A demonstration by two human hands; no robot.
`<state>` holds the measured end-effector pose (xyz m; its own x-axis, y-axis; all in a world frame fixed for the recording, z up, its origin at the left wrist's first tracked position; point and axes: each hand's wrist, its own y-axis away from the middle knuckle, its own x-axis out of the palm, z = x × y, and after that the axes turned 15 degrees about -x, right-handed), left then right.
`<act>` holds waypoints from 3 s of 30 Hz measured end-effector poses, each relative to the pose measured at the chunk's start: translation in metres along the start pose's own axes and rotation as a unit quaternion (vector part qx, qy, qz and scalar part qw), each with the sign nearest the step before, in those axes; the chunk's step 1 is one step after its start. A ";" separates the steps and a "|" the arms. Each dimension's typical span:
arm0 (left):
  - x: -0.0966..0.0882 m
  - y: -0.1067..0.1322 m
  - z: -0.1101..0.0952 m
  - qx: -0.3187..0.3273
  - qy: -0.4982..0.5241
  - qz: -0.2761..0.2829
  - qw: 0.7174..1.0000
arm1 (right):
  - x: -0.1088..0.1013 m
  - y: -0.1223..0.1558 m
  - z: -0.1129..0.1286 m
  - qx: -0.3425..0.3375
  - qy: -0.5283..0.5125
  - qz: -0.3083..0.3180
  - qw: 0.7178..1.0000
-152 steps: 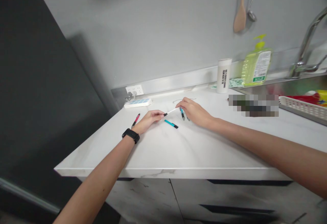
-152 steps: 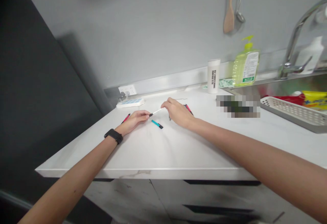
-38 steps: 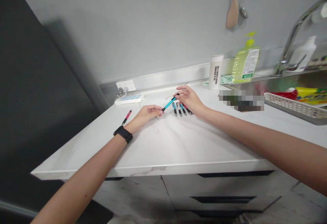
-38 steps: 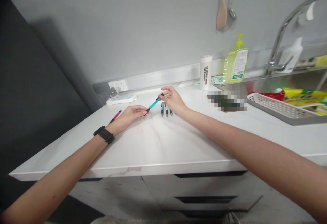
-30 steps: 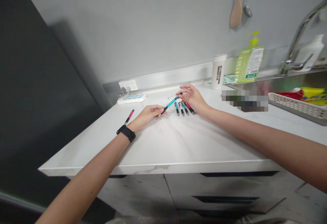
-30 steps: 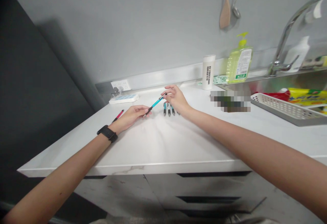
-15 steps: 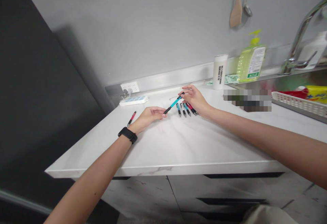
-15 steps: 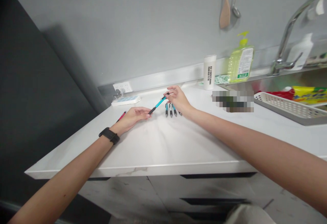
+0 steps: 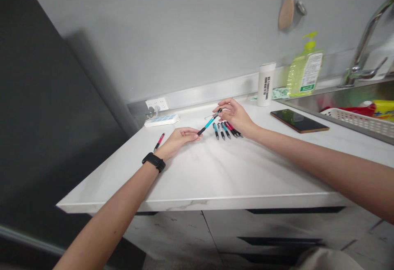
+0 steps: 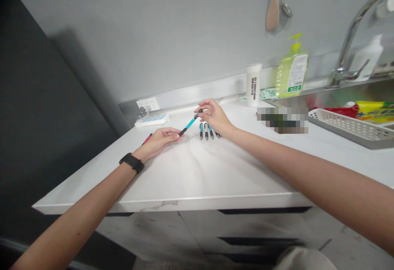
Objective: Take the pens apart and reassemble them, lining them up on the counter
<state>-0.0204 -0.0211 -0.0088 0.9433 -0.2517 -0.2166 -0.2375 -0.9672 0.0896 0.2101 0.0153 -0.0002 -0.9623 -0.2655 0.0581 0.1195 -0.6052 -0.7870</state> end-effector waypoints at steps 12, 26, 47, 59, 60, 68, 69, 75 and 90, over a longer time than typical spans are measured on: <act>0.003 0.004 -0.004 -0.022 -0.038 0.026 0.999 | 0.012 0.002 0.003 0.076 0.010 -0.028 0.997; 0.014 0.005 -0.002 -0.009 -0.044 0.077 0.996 | 0.012 0.000 0.014 -0.015 0.051 0.022 0.998; 0.009 0.002 -0.001 -0.021 -0.071 0.107 0.992 | 0.004 0.000 0.007 0.112 -0.089 -0.038 0.989; 0.008 0.000 0.001 -0.005 -0.061 0.104 0.993 | 0.008 0.003 0.011 0.067 -0.076 0.026 0.995; 0.008 0.000 0.001 -0.007 -0.061 0.103 0.993 | 0.008 0.003 0.011 0.069 -0.073 0.024 0.995; 0.009 0.000 0.000 -0.025 -0.055 0.118 0.991 | 0.010 0.002 0.006 0.130 -0.075 -0.049 0.987; 0.009 0.000 0.000 -0.031 -0.055 0.124 0.990 | 0.010 0.002 0.006 0.131 -0.087 -0.059 0.986; 0.011 0.000 -0.001 -0.028 -0.061 0.133 0.989 | 0.012 0.002 0.005 0.106 -0.106 -0.048 0.988; 0.010 -0.002 0.002 -0.015 -0.051 0.108 0.993 | 0.017 0.006 0.008 0.107 -0.029 -0.046 0.993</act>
<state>-0.0105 -0.0214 -0.0131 0.8422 -0.4574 -0.2855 -0.4242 -0.8890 0.1726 0.1963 0.0016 0.0012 -0.9569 -0.2405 0.1628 0.0875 -0.7732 -0.6281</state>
